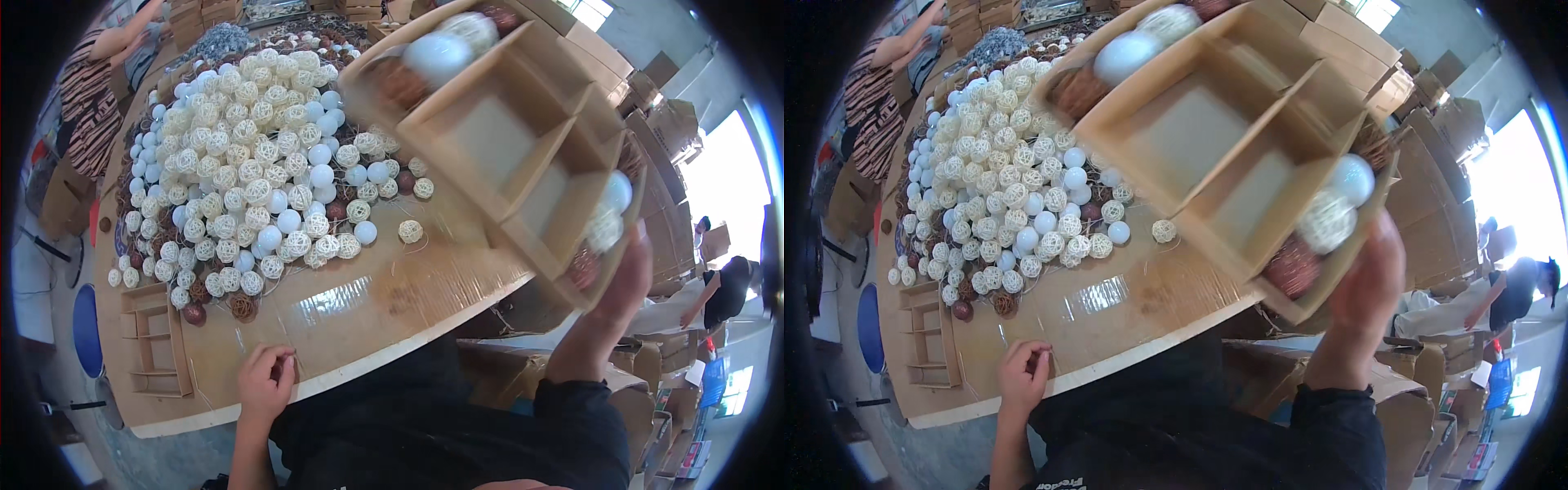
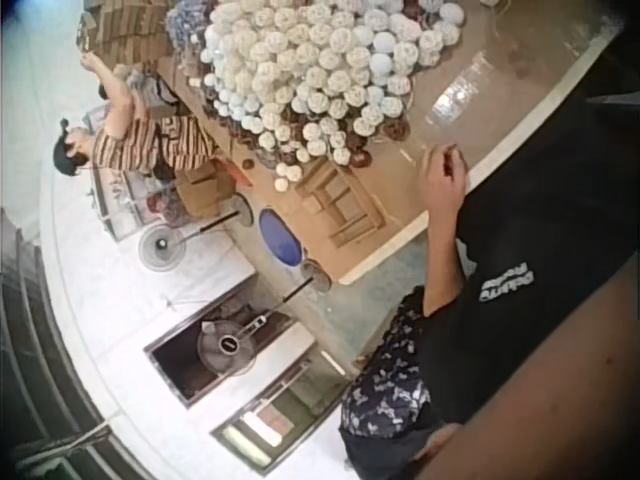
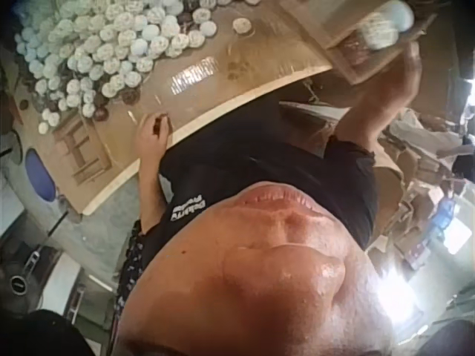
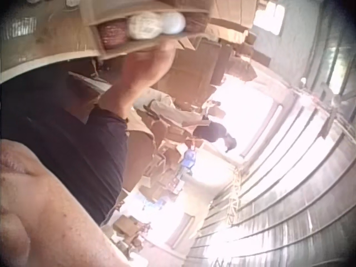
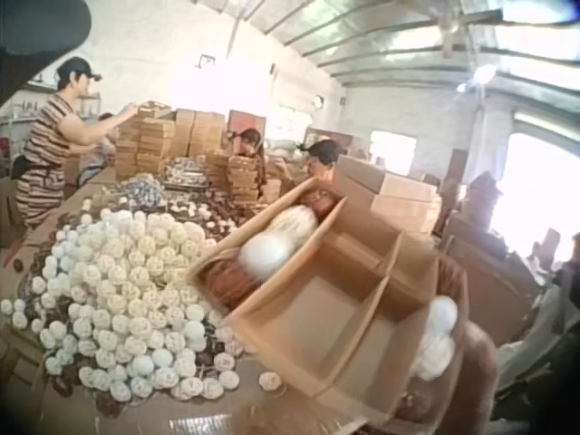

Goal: Picking various decorative woven and smooth balls and placing them into compartmentalized cardboard boxes.

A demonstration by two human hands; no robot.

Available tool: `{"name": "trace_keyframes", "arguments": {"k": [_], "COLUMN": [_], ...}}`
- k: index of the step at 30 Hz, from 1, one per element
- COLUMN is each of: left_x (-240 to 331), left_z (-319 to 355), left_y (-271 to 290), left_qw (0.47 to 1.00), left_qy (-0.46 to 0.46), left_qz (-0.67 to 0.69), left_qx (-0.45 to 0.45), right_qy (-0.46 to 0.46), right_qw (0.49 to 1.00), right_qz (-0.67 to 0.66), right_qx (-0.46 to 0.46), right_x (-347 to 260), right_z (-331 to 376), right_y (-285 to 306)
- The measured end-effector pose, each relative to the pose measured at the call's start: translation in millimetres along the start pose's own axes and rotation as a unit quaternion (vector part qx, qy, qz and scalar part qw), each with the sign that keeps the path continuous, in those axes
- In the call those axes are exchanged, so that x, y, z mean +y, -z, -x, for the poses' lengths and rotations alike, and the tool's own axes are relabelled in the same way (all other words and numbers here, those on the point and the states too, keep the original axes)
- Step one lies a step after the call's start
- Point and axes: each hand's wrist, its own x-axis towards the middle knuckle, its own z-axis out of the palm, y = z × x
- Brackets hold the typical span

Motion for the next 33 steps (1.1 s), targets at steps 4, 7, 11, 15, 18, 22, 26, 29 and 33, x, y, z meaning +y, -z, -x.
{"name": "trace_keyframes", "arguments": {"k": [4,7,11,15,18,22,26,29,33], "left_x": [-8.8,-9.3,4.4,38.5,28.2,-16.3,-22.3,-17.5,-24.2], "left_z": [3.6,-4.2,4.1,15.2,37.2,42.1,19.2,17.9,20.0], "left_y": [5.7,2.0,11.4,50.5,64.4,57.3,31.5,32.8,31.4], "left_qw": [0.999,0.998,0.928,0.877,0.93,0.985,0.972,0.97,0.971], "left_qy": [-0.029,-0.031,0.07,0.041,0.107,0.017,0.054,0.045,0.04], "left_qz": [-0.02,0.027,0.366,0.473,0.325,-0.145,-0.17,-0.179,-0.175], "left_qx": [0.027,0.049,0.024,0.074,0.133,0.09,0.154,0.16,0.161], "right_qy": [-0.013,-0.032,-0.159,-0.206,-0.306,-0.27,-0.17,-0.139,-0.155], "right_qw": [0.995,0.978,0.943,0.915,0.917,0.932,0.942,0.956,0.954], "right_qz": [-0.095,-0.198,-0.27,-0.286,-0.195,-0.218,-0.288,-0.234,-0.154], "right_qx": [0.04,-0.05,-0.112,-0.194,-0.165,-0.101,-0.024,0.112,0.204], "right_x": [-1.6,23.3,87.7,154.1,154.8,154.2,202.0,248.7,313.1], "right_z": [-29.6,-15.6,26.2,70.6,61.5,-2.4,-133.6,-240.3,-346.3], "right_y": [13.6,24.9,-41.6,-74.0,-117.1,-143.8,-133.6,-132.9,-76.0]}}
